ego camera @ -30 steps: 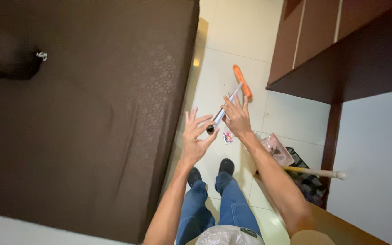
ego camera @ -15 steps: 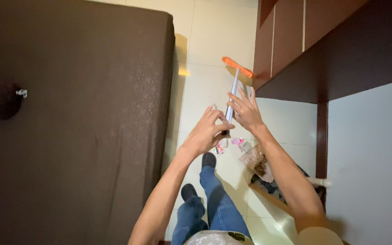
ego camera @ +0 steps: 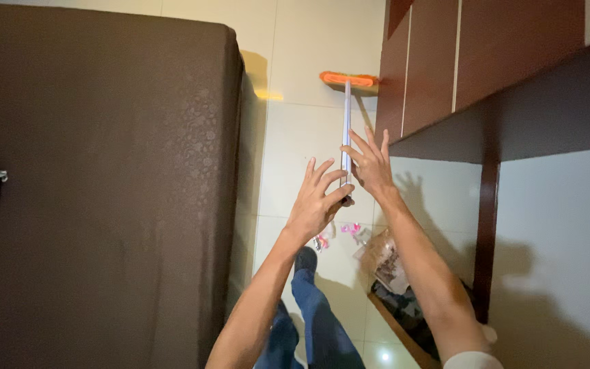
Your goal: The person assembles a floor cleaning tool by sliding a long metal handle through the loops on the back of an orange squeegee head and securing the pieces together.
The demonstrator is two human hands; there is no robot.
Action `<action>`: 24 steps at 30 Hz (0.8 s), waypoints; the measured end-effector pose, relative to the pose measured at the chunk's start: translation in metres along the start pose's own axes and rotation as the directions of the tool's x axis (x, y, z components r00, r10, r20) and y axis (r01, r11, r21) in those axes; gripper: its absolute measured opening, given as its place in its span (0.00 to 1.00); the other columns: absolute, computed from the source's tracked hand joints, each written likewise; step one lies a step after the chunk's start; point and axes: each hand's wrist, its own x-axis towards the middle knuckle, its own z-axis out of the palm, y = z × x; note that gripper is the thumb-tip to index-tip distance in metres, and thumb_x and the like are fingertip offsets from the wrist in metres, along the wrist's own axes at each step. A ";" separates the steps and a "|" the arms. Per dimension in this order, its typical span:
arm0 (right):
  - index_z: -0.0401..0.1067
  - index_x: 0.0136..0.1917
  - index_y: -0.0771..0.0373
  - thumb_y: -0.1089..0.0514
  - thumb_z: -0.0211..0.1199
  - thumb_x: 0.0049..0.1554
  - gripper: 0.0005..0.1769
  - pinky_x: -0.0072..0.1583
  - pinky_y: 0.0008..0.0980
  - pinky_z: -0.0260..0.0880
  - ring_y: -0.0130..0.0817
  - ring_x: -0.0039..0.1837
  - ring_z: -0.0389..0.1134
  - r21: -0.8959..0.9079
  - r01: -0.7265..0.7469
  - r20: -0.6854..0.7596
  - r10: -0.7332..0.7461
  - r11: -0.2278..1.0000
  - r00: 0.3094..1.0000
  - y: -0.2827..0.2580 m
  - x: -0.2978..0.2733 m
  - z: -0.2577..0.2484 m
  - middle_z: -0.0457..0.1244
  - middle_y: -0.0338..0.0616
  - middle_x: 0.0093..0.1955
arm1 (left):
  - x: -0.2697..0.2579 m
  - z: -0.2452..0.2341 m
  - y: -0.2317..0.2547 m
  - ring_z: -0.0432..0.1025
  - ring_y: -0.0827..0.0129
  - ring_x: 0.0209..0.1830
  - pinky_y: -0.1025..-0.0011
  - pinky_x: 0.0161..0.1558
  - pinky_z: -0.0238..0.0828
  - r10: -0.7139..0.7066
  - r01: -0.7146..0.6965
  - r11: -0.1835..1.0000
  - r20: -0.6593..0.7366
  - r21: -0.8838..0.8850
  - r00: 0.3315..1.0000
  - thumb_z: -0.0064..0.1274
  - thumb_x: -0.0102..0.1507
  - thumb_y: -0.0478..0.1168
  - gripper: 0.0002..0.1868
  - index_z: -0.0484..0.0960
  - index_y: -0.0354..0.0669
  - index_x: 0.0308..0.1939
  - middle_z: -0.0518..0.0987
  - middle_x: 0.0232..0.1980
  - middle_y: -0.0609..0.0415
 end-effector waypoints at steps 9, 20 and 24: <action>0.73 0.70 0.47 0.65 0.64 0.52 0.32 0.78 0.72 0.24 0.60 0.85 0.42 0.098 -0.183 0.043 0.180 0.978 0.983 0.054 0.009 0.054 0.51 0.53 0.82 | 0.040 0.056 -0.040 0.58 0.46 0.77 0.34 0.79 0.42 -0.088 0.084 0.994 0.052 0.076 0.995 0.66 0.58 0.42 0.19 0.83 0.54 0.53 0.72 0.67 0.55; 0.74 0.69 0.46 0.61 0.67 0.48 0.34 0.77 0.72 0.20 0.61 0.86 0.34 -0.004 -0.147 0.098 0.147 0.989 0.984 0.053 -0.012 0.049 0.47 0.53 0.84 | 0.028 0.052 -0.039 0.49 0.41 0.79 0.31 0.77 0.36 -0.074 0.027 0.983 0.259 0.182 0.963 0.68 0.51 0.42 0.28 0.85 0.55 0.56 0.64 0.74 0.49; 0.75 0.68 0.45 0.59 0.68 0.49 0.32 0.77 0.73 0.19 0.61 0.85 0.33 -0.041 -0.165 0.112 0.168 0.985 0.979 0.033 -0.025 0.054 0.47 0.52 0.84 | 0.005 0.046 -0.037 0.47 0.38 0.80 0.29 0.75 0.34 -0.090 0.039 0.983 0.283 0.180 0.955 0.67 0.49 0.42 0.28 0.85 0.54 0.55 0.61 0.76 0.48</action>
